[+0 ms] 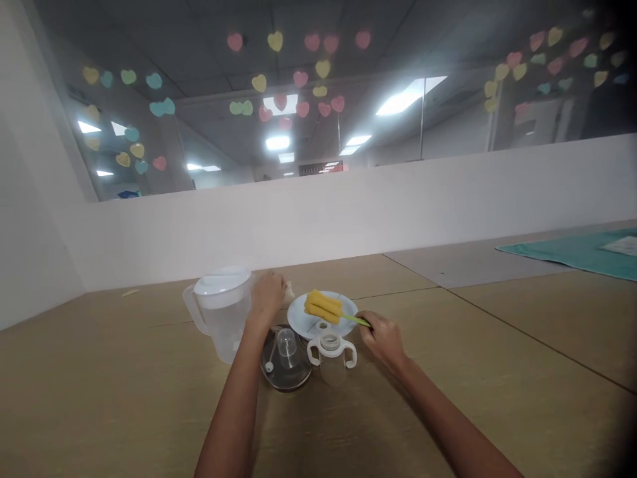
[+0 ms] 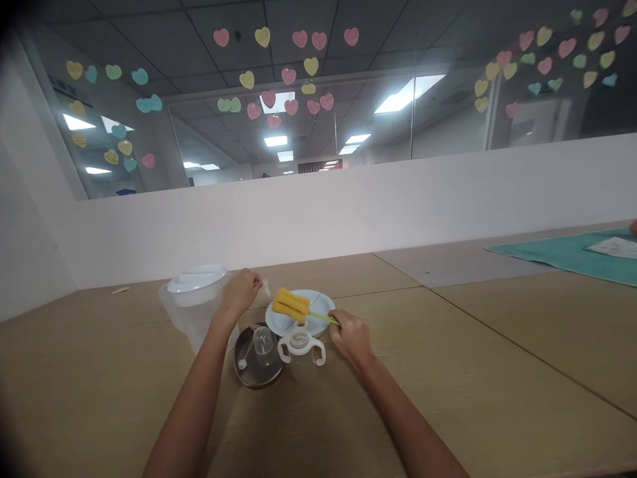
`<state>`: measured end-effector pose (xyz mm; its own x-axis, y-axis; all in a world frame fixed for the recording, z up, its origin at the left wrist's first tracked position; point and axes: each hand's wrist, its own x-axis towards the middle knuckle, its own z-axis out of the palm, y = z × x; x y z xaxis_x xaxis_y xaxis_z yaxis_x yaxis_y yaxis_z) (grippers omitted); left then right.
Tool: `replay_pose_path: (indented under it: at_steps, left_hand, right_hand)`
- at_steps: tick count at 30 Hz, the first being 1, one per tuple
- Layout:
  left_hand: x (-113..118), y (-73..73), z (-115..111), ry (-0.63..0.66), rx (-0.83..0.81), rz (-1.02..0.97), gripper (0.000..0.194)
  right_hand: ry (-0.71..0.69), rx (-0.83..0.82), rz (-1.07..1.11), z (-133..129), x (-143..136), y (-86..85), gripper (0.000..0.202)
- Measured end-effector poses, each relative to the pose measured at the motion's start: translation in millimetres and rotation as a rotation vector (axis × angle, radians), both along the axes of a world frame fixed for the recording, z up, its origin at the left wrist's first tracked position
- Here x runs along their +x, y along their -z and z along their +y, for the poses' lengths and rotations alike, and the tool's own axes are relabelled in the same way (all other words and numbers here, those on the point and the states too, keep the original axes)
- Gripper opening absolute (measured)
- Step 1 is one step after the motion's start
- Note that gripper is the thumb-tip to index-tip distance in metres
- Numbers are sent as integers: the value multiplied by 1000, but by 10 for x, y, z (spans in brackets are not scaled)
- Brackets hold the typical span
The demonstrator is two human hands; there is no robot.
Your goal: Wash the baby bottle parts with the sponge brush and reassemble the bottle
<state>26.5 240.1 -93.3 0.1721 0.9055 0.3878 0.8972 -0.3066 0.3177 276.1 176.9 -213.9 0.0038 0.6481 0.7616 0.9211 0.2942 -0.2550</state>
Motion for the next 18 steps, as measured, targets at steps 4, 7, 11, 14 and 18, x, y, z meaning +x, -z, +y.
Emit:
replay_pose_path:
  at_steps: [4, 7, 11, 14, 18]
  left_hand:
    - [-224, -84, -9, 182, -264, 53, 18]
    - [-331, -50, -7, 283, -510, 82, 16]
    - [-329, 157, 76, 218, -774, 117, 8]
    - [-275, 307, 185, 170, -851, 110, 7]
    - [-223, 386, 301, 130, -854, 107, 5]
  right_hand:
    - [36, -10, 38, 31, 22, 4, 31]
    - [60, -57, 55, 39, 21, -7, 30]
    - [99, -148, 70, 41, 8, -33, 30]
    - [127, -203, 55, 38, 4, -47, 29]
    - [144, -228, 37, 29, 3, -54, 29]
